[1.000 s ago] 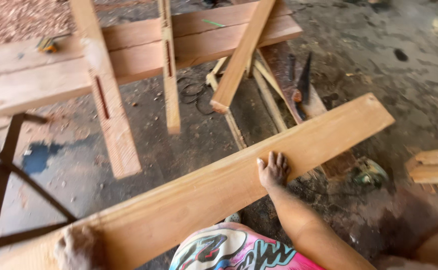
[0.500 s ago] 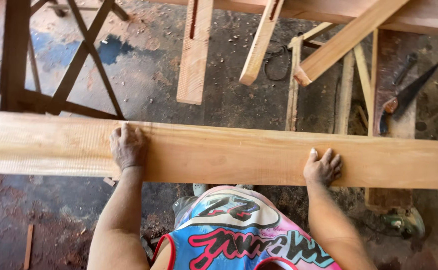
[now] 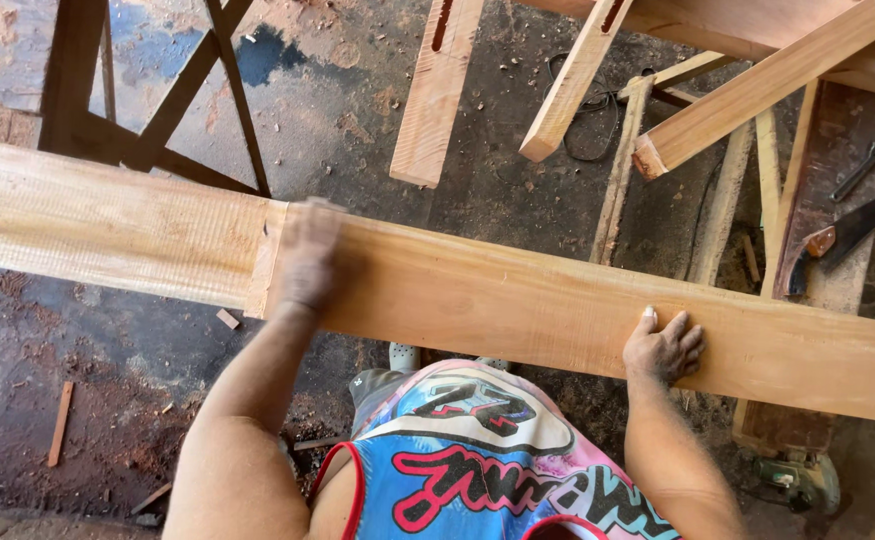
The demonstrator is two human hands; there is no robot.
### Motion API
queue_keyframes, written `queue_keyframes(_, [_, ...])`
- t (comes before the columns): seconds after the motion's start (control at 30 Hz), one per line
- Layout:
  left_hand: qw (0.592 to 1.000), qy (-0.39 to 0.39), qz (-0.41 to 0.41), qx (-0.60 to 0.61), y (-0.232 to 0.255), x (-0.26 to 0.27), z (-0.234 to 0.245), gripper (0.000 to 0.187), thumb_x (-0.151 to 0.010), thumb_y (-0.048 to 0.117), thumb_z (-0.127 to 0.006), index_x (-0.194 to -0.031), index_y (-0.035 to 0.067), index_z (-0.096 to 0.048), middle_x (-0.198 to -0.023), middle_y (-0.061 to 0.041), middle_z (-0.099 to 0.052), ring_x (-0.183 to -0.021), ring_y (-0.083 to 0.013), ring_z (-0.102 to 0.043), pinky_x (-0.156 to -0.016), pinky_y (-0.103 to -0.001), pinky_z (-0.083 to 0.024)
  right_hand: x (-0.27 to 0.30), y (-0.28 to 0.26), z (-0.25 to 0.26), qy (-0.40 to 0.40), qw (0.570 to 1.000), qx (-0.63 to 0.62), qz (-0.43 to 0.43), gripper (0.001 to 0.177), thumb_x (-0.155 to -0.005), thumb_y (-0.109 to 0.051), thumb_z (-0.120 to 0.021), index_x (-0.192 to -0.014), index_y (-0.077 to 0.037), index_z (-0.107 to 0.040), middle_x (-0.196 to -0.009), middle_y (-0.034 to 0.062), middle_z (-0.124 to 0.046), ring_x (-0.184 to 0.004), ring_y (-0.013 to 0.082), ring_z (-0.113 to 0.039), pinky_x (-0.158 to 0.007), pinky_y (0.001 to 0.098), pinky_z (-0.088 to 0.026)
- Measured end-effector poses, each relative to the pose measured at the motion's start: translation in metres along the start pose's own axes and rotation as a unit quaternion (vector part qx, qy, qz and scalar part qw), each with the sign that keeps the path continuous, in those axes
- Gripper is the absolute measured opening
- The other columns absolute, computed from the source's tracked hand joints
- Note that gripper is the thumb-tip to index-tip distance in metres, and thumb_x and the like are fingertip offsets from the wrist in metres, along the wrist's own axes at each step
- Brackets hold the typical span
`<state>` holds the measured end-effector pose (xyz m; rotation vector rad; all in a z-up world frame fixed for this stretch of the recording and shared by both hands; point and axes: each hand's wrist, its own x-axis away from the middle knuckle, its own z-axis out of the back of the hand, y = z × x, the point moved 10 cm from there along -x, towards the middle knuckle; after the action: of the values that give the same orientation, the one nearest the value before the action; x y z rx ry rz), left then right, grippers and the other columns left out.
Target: The person sands a long wooden plank with a hand saw, then uses a chisel to carve a groove along the plank's edge. The person then fits the plank into a wooden frame.
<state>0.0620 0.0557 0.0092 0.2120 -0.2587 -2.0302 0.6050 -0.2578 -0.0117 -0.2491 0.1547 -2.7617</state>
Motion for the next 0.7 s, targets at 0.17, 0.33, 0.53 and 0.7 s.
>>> queue_keyframes(0.17, [0.98,-0.159,-0.109,-0.045,0.102,0.004,-0.045,0.083,-0.096,0.069,-0.039,-0.161,0.019,-0.024,-0.168,-0.016,-0.015,-0.156,-0.0349,-0.005,-0.123,-0.06,0.002,-0.004,0.004,-0.004,0.0,1.0,0.012,0.001,0.081,-0.102,-0.065,-0.037,-0.164,-0.014,-0.025,-0.17,0.0213,-0.012,-0.157,0.042,-0.008,-0.125,0.0605,-0.006])
queue_keyframes(0.33, [0.986,-0.132,-0.104,-0.018,0.106,-0.001,-0.032,0.083,-0.095,0.069,-0.042,-0.16,0.018,-0.029,-0.167,-0.017,-0.018,-0.156,-0.0372,-0.007,-0.123,-0.062,0.0,-0.005,0.002,-0.005,-0.006,1.0,0.009,-0.006,0.08,-0.102,-0.065,-0.036,-0.164,-0.016,-0.024,-0.17,0.0201,-0.011,-0.156,0.0416,-0.008,-0.125,0.0596,-0.005])
queue_keyframes(0.53, [0.991,-0.076,-0.1,0.034,0.104,0.002,-0.015,0.087,-0.091,0.063,-0.059,-0.159,0.016,-0.032,-0.166,-0.024,-0.021,-0.156,-0.0408,-0.01,-0.124,-0.061,-0.005,0.006,-0.009,0.007,0.036,0.999,-0.005,0.028,0.083,-0.101,-0.064,-0.039,-0.165,-0.015,-0.022,-0.171,0.0198,-0.011,-0.156,0.0411,-0.011,-0.123,0.061,-0.009])
queue_keyframes(0.7, [0.993,-0.046,-0.095,0.056,0.105,0.005,-0.002,0.09,-0.089,0.062,-0.063,-0.159,0.015,-0.033,-0.165,-0.027,-0.02,-0.155,-0.0447,-0.011,-0.123,-0.061,-0.007,0.005,-0.011,-0.001,-0.006,0.998,0.036,0.048,0.079,-0.103,-0.064,-0.039,-0.165,-0.017,-0.025,-0.172,0.0138,-0.013,-0.159,0.0388,-0.013,-0.127,0.0612,-0.008])
